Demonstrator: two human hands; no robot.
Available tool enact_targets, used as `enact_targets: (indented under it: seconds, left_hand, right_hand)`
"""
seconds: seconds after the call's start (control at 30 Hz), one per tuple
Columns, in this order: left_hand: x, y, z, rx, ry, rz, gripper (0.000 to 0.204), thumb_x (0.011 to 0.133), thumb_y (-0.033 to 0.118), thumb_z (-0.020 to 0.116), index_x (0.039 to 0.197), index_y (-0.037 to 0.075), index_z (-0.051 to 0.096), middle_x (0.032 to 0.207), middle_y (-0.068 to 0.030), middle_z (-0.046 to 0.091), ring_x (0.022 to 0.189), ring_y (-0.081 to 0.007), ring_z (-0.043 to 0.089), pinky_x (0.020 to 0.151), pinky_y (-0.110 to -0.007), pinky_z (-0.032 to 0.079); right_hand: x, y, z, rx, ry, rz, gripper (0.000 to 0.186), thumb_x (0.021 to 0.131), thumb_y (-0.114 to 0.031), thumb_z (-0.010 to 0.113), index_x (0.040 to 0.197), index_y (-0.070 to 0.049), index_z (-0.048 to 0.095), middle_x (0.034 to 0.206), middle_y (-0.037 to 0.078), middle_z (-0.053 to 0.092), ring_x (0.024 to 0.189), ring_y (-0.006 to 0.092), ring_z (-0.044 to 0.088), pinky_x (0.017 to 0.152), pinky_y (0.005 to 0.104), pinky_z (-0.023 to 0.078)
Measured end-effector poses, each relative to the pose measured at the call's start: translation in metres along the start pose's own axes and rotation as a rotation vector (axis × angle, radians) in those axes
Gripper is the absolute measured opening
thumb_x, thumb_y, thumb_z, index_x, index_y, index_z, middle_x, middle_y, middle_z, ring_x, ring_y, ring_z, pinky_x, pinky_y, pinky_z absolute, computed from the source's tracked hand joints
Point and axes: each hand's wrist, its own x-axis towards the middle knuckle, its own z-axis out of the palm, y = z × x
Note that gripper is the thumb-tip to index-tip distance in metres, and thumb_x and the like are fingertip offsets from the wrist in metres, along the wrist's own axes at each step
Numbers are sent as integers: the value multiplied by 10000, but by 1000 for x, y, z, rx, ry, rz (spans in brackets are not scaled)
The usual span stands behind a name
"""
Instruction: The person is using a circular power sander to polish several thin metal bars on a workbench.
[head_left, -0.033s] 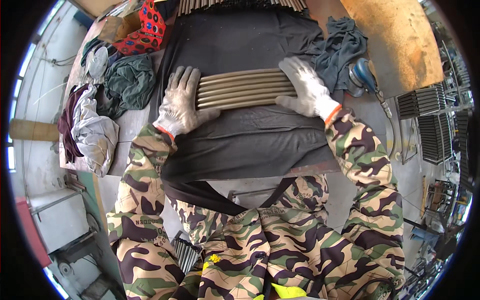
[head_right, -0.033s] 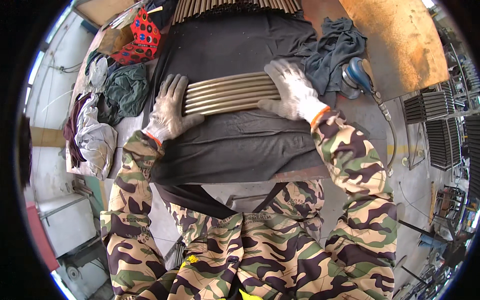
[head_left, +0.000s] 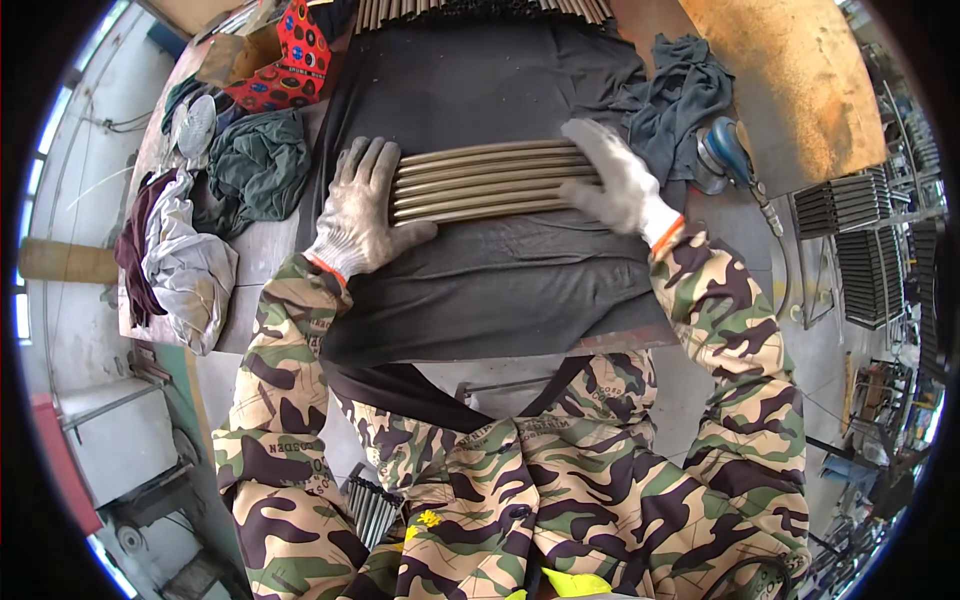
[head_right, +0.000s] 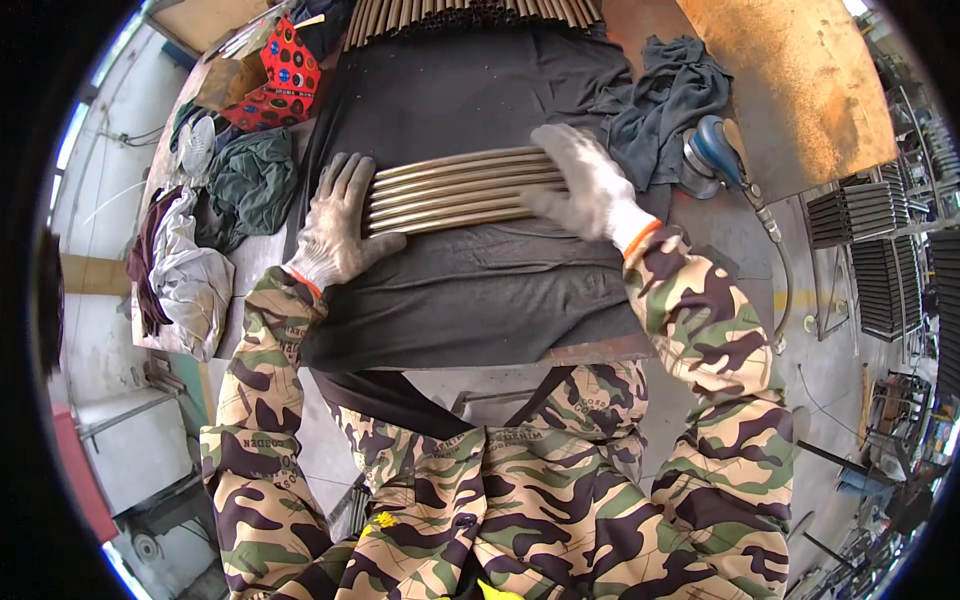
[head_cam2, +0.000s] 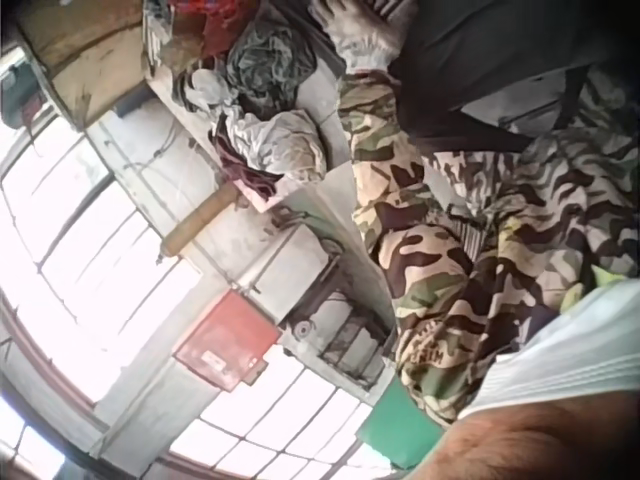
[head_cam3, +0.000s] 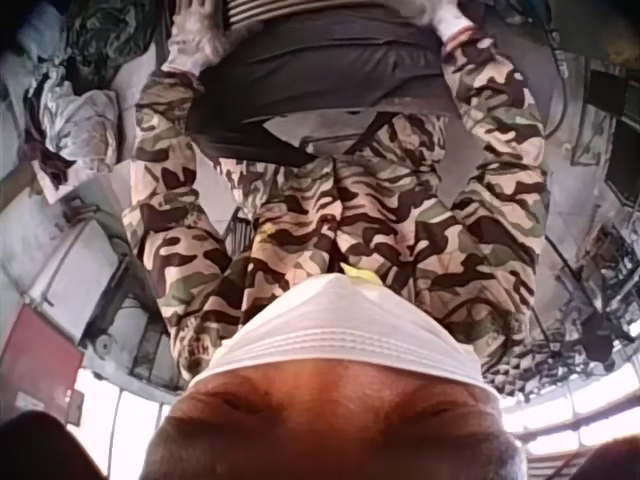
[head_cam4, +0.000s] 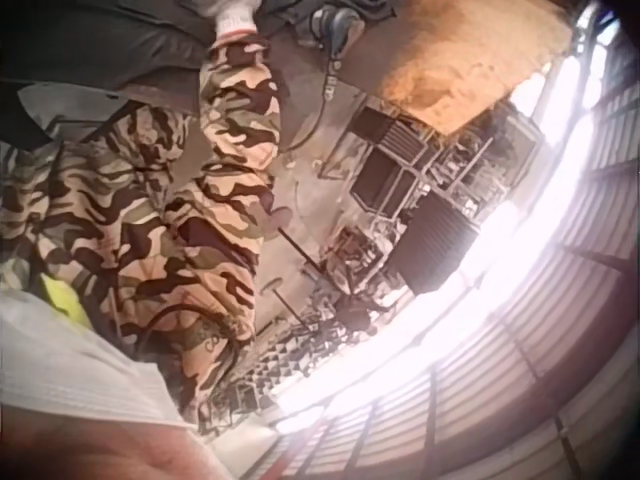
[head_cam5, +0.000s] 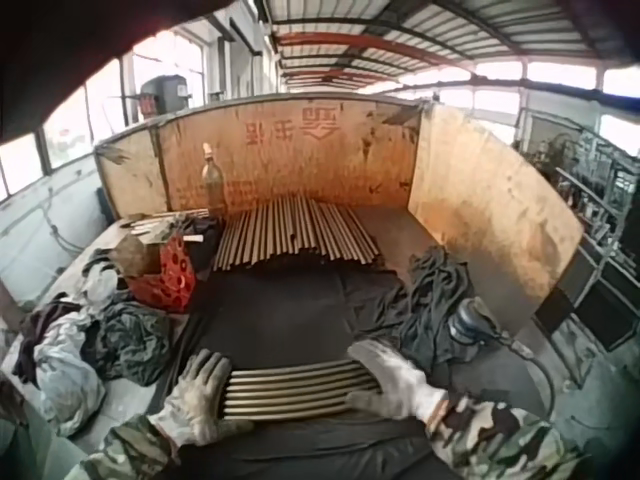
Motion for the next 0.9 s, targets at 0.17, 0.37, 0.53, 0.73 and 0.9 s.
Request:
enact_targets:
  seconds: [0.17, 0.37, 0.53, 0.73, 0.9]
  left_hand:
    - [-6, -3, -8, -20, 32, 41, 1104, 778, 499, 901, 1608, -28, 397, 1604, -287, 467, 1553, -509, 367, 1327, -616, 261]
    - [-2, -8, -5, -35, 53, 54, 1099, 753, 498, 912, 1589, -29, 432, 1591, -291, 481, 1539, -528, 374, 1304, -615, 305]
    - [-7, -7, -9, 30, 28, 23, 1109, 755, 449, 897, 1633, -17, 405, 1635, -292, 450, 1556, -517, 364, 1296, -579, 339]
    - [-7, -4, -15, 103, -47, 14, 1088, 821, 533, 841, 1637, -28, 389, 1651, -300, 433, 1559, -506, 363, 1306, -591, 303]
    - [6, 10, -30, 222, -24, -10, 989, 901, 571, 766, 1622, -13, 424, 1636, -296, 465, 1554, -504, 382, 1301, -640, 250]
  right_hand:
    - [-18, 1, 0, 588, 169, 220, 632, 1057, -322, 662, 1572, 22, 534, 1428, 209, 692, 1332, 298, 647, 1180, 364, 445]
    - [-14, 11, 30, 891, 473, 275, 596, 1097, -319, 645, 1563, 41, 552, 1516, 152, 654, 1407, 211, 582, 1208, 322, 401]
    - [-18, 17, 22, 1020, 373, 187, 544, 1173, -230, 502, 1582, 126, 463, 1635, 234, 517, 1546, 325, 477, 1332, 418, 308]
    - [-48, 1, -68, 743, 350, 355, 429, 1039, -190, 735, 1398, 37, 671, 1267, 125, 761, 1215, 150, 698, 1063, 311, 539]
    - [-105, 64, -109, 209, 438, 394, 552, 970, -302, 813, 1436, -46, 662, 1341, 149, 735, 1256, 238, 705, 1079, 381, 550]
